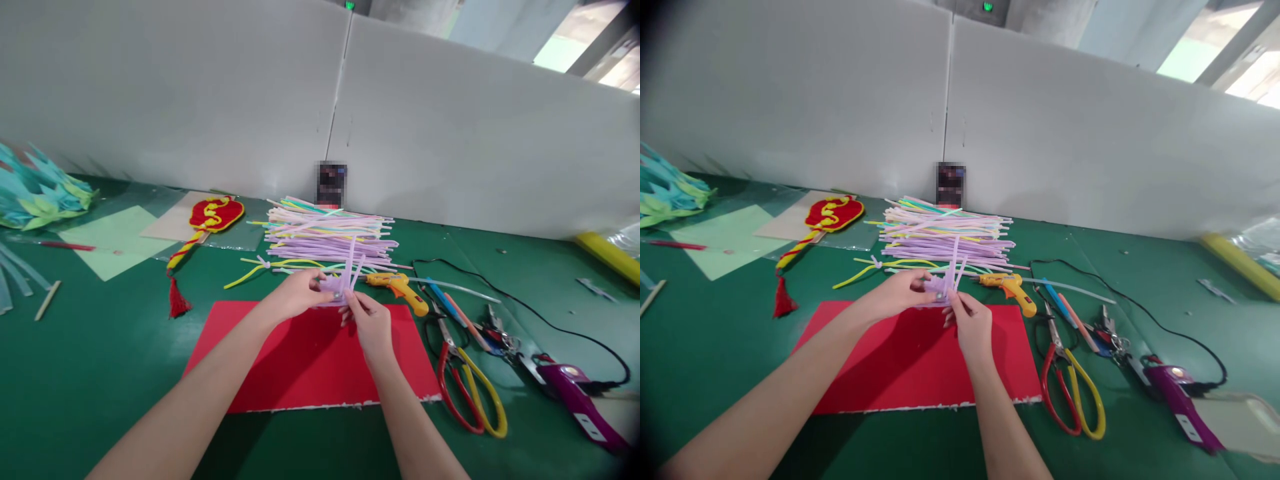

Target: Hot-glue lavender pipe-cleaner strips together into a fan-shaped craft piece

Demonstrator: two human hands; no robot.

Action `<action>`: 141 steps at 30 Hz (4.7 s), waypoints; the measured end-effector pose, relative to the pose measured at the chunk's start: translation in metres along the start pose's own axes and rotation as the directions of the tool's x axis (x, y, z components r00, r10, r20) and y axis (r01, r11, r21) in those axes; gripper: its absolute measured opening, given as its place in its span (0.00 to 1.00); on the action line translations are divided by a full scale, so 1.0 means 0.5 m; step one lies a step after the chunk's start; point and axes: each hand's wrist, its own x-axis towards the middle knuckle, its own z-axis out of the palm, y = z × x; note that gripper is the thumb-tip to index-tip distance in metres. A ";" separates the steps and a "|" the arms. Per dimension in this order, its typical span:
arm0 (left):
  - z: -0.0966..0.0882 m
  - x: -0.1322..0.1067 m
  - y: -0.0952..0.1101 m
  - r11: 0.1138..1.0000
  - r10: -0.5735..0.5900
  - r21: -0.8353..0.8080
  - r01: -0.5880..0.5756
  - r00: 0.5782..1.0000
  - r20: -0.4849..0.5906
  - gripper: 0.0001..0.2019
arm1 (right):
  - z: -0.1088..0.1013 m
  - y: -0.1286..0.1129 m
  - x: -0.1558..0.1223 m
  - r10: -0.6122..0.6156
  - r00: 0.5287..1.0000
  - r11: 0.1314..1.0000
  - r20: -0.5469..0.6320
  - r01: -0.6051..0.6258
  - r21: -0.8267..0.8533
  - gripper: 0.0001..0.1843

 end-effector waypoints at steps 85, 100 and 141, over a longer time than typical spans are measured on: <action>0.044 0.014 -0.023 0.951 0.014 -0.303 -0.066 0.985 -0.170 0.10 | -0.003 0.009 0.009 0.060 0.997 0.956 -0.039 -0.046 0.290 0.13; 0.046 0.017 -0.033 0.967 0.068 -0.229 -0.108 0.982 -0.176 0.13 | -0.002 0.000 0.004 0.079 0.997 0.955 -0.015 -0.071 0.290 0.13; 0.042 0.020 -0.037 0.938 -0.010 -0.345 -0.030 0.993 -0.115 0.11 | -0.008 0.007 0.011 0.032 0.998 0.972 -0.055 -0.019 0.235 0.14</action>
